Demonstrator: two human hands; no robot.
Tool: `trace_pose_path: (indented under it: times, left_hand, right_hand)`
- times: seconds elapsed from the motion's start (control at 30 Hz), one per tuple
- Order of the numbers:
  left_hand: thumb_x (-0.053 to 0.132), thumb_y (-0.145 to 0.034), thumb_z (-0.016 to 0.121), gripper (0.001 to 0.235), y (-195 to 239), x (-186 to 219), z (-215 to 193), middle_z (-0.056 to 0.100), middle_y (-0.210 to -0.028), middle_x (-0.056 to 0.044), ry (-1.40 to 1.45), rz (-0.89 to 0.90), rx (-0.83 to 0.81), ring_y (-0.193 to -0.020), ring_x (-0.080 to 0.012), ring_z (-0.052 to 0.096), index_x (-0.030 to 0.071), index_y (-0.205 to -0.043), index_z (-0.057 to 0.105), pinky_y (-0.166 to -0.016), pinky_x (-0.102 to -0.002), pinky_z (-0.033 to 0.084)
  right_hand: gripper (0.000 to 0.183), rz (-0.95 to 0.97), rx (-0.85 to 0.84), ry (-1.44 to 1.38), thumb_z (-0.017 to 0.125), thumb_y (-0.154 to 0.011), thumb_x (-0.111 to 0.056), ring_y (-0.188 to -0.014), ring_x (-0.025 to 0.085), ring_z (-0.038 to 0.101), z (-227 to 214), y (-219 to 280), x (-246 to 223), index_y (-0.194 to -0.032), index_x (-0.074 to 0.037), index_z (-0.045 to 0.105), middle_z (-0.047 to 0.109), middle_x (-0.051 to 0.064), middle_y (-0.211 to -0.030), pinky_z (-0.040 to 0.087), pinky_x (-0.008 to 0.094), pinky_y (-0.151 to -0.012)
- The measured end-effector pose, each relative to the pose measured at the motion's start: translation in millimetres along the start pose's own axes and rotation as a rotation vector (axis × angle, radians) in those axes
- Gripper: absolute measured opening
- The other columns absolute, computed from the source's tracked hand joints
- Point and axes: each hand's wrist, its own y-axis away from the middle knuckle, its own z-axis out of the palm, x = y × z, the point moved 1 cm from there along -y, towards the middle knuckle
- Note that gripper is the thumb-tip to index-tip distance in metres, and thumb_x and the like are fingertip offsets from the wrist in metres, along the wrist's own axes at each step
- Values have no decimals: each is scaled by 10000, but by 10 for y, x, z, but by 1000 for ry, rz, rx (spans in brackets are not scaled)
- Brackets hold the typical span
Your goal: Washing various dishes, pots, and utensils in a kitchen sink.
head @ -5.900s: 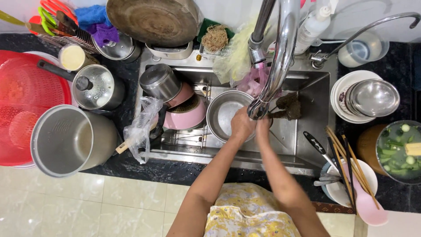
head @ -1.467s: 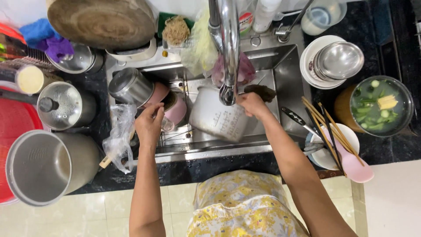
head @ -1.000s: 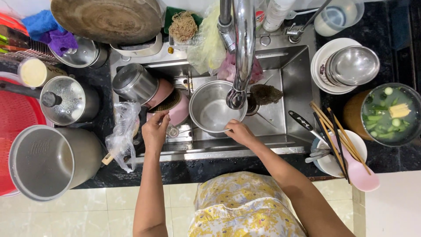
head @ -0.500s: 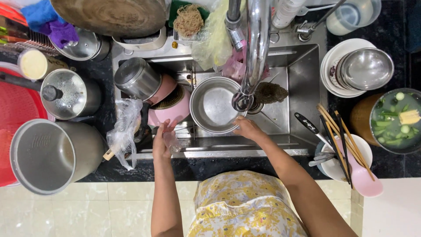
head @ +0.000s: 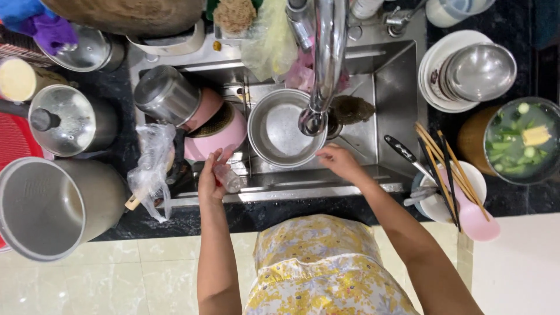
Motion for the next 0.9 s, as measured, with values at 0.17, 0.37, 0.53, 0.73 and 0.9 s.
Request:
trace_pose_path:
  times: [0.17, 0.37, 0.53, 0.73, 0.9]
  left_hand:
    - [386, -1023, 565, 441, 50, 11, 118, 724, -1218, -134, 3, -17, 4, -922, -157, 638, 55, -1308, 621, -796, -300, 552]
    - [422, -1020, 584, 475, 53, -29, 187, 736, -1147, -134, -7, -3, -18, -795, -136, 633, 49, -1312, 625, -588, -242, 493]
    - [421, -1010, 618, 473, 44, -21, 186, 710, -976, -60, -100, 25, -32, -637, -94, 570, 65, -1321, 635, -443, -202, 416]
    - [375, -999, 663, 461, 140, 63, 399, 664, -887, -34, -164, 105, 37, -679, -89, 599, 40, -1315, 656, -463, -192, 415]
    - [305, -979, 728, 432, 84, 40, 457, 677, -942, -40, -98, 92, -1, -729, -87, 613, 40, -1307, 636, -504, -211, 434]
  right_hand:
    - [286, 301, -151, -405, 655, -976, -207, -864, 168, 732, 18, 335, 371, -1235, -122, 742, 782, 42, -998, 608, 321, -786]
    - [300, 88, -15, -217, 692, -938, -179, -873, 171, 720, 50, 694, -142, -1231, -119, 706, 729, 63, -1076, 596, 292, -761]
    - [282, -89, 179, -123, 697, -939, -200, -931, 174, 740, -287, 1085, -467, -1207, -118, 725, 727, 78, -1129, 589, 277, -783]
    - [340, 142, 629, 60, 714, -923, -206, -1035, 253, 694, -1078, 1755, -240, -1255, -137, 688, 620, 120, -1371, 617, 321, -739]
    - [616, -1, 974, 407, 801, -837, -108, -1262, 427, 578, -1395, 2279, 117, -1407, 7, 600, 603, 251, -1375, 468, 487, -1079]
